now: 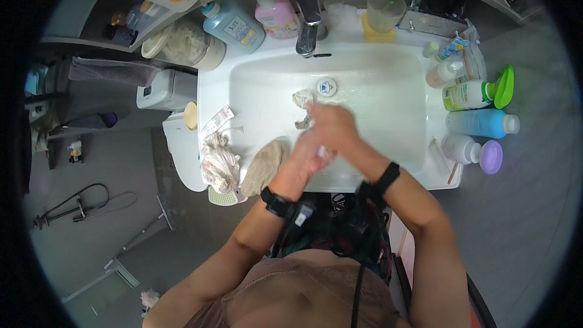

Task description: The person washes a rag and small white objects in a bathroom sink, rubbing them together under running water. They use a laundry detergent pod and move the items between the sink and the area near the toilet.

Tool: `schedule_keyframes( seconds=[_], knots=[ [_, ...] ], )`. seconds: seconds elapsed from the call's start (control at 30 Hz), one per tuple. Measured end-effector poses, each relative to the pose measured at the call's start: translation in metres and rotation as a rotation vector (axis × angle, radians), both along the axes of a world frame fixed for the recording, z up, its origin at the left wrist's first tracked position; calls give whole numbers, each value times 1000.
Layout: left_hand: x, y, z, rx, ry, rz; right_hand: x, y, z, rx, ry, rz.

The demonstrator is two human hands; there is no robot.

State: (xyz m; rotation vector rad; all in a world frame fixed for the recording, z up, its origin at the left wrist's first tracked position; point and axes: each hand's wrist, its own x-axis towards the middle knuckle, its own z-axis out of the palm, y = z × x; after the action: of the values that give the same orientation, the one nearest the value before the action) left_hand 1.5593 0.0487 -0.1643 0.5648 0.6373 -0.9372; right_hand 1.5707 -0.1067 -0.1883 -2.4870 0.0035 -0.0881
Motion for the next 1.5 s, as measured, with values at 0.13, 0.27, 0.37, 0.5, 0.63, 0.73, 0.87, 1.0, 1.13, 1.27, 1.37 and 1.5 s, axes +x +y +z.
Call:
schedule_keyframes(
  seconds=[0.13, 0.27, 0.37, 0.5, 0.63, 0.73, 0.87, 1.0, 1.13, 1.27, 1.37, 1.5],
  knots=[
    [12, 11, -16, -132, -69, -133, 27, 1, 23, -38, -4, -106],
    [10, 6, -14, 66, -12, 82, -19, 36, 42, -49, -77, 154],
    [-2, 7, -21, 68, 24, -197, 24, -23, 8, 6, 203, -132],
    [8, 8, -19, 70, 34, -3, -17, 19, 21, -36, -87, 108],
    [-1, -5, -17, 51, 49, 30, 17, -19, 4, -139, 251, -61],
    [-2, 10, -23, 68, -84, -44, -4, 14, 22, -118, 232, 130],
    [0, -21, 14, 286, 205, 40, -9, -7, 35, -114, 296, 6],
    [3, 0, -6, 97, -60, -158, -4, 3, 30, -30, 348, -27],
    [2, 2, 0, 180, 23, 140, -17, 26, 6, 21, 67, 7],
    [-2, -26, 45, 170, -147, -222, 8, -107, -43, -238, 225, -106],
    [24, 11, 30, 359, -300, -77, -2, -70, -5, 878, 494, -250],
    [26, 22, 21, 236, -235, -49, -34, -40, 43, 1355, 701, -53]
  ],
)
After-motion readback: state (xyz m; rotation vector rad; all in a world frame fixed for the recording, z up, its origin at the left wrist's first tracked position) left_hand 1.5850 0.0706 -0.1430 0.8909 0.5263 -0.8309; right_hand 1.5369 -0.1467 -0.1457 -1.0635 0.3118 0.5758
